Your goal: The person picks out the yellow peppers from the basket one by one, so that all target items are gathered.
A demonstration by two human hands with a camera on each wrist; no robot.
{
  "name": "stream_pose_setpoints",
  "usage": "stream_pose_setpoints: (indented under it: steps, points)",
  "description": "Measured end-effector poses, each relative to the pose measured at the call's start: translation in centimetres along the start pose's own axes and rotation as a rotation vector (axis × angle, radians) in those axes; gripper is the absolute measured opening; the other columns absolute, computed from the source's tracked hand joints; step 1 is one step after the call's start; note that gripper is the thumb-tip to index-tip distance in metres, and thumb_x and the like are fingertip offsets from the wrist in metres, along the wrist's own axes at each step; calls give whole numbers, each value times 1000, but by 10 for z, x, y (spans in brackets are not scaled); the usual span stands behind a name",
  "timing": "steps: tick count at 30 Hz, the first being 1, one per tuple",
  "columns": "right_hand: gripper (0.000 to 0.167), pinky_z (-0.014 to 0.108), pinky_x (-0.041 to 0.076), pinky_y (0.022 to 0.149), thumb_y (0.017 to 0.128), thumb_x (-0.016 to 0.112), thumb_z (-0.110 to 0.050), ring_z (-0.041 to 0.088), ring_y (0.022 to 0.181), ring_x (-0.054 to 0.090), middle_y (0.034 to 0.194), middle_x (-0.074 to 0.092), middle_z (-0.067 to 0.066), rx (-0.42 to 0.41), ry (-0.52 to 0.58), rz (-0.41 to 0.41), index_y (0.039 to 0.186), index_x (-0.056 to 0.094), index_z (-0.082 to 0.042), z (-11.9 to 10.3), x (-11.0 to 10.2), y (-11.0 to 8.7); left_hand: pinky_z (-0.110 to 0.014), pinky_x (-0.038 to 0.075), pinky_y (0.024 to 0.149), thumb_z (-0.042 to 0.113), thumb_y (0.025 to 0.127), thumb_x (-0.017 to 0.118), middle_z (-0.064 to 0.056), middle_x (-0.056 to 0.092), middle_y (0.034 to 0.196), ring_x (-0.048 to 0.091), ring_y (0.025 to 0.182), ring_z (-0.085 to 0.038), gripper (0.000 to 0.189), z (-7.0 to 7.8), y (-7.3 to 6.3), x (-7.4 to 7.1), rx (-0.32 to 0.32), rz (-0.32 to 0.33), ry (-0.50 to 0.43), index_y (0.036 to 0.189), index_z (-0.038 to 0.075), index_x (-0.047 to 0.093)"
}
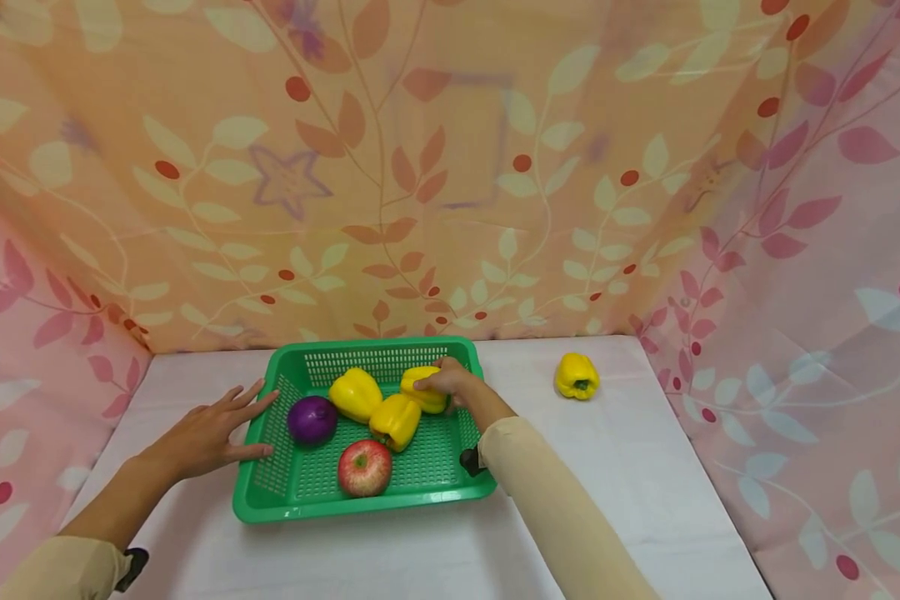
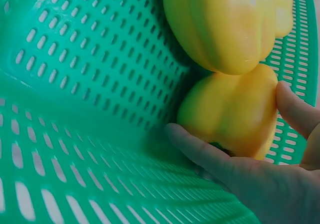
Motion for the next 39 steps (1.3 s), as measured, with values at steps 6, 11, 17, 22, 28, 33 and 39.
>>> stream_pose_setpoints:
  steps: [6, 11, 17, 22, 28, 33, 39]
  points:
    - [62, 68, 46, 93, 92, 73, -16, 40, 119, 51, 132, 47, 22, 2, 0, 0, 142, 40, 2, 3, 1, 1, -76, 35, 97, 60, 83, 70, -23, 28, 159, 27, 138, -58, 91, 0, 0, -1, 5, 5, -1, 154, 14, 37]
    - [63, 64, 49, 93, 93, 72, -19, 39, 118, 52, 133, 46, 22, -16, -18, -10, 144, 39, 1, 3, 1, 0, -76, 34, 97, 60, 83, 70, -22, 28, 159, 27, 138, -57, 91, 1, 0, -2, -2, 3, 0, 154, 15, 37]
    - [64, 64, 48, 93, 93, 71, -19, 40, 119, 52, 135, 46, 22, -25, -19, -24, 144, 38, 1, 3, 1, 0, -76, 34, 97, 59, 83, 70, -23, 28, 159, 28, 138, -57, 90, 2, -1, -3, 0, 4, 2, 154, 15, 37]
    - [62, 65, 48, 93, 93, 72, -19, 39, 120, 51, 133, 48, 22, -18, -18, -36, 143, 40, 1, 3, -2, -1, -75, 36, 96, 58, 84, 70, -24, 30, 158, 29, 137, -57, 89, 2, -1, -3, 15, 14, 7, 154, 14, 38]
    - [64, 67, 47, 93, 92, 73, -19, 41, 123, 49, 136, 46, 23, -23, -4, -57, 143, 40, 2, -7, -11, -4, -75, 37, 96, 59, 83, 70, -23, 31, 158, 30, 137, -57, 89, 1, 1, -2, 22, 22, 16, 154, 14, 38]
    - [65, 67, 46, 94, 93, 72, -21, 40, 125, 49, 138, 45, 22, -84, -26, -101, 145, 39, -1, -25, -28, -14, -76, 36, 96, 60, 83, 70, -23, 30, 158, 30, 137, -57, 90, -1, 2, 0, 20, 20, 19, 154, 15, 37]
    - [56, 61, 51, 92, 94, 70, -25, 37, 118, 52, 134, 47, 19, -165, -44, -152, 140, 43, -8, -45, -53, -30, -75, 37, 95, 59, 83, 71, -22, 31, 158, 31, 137, -57, 90, -1, -1, 0, 28, 32, 23, 154, 15, 38]
Point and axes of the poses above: each hand's wrist, its own y-axis towards the middle knuckle, its own x-axis out of the palm, z = x × y, the point moved 3 cm from there along y, towards the middle knuckle
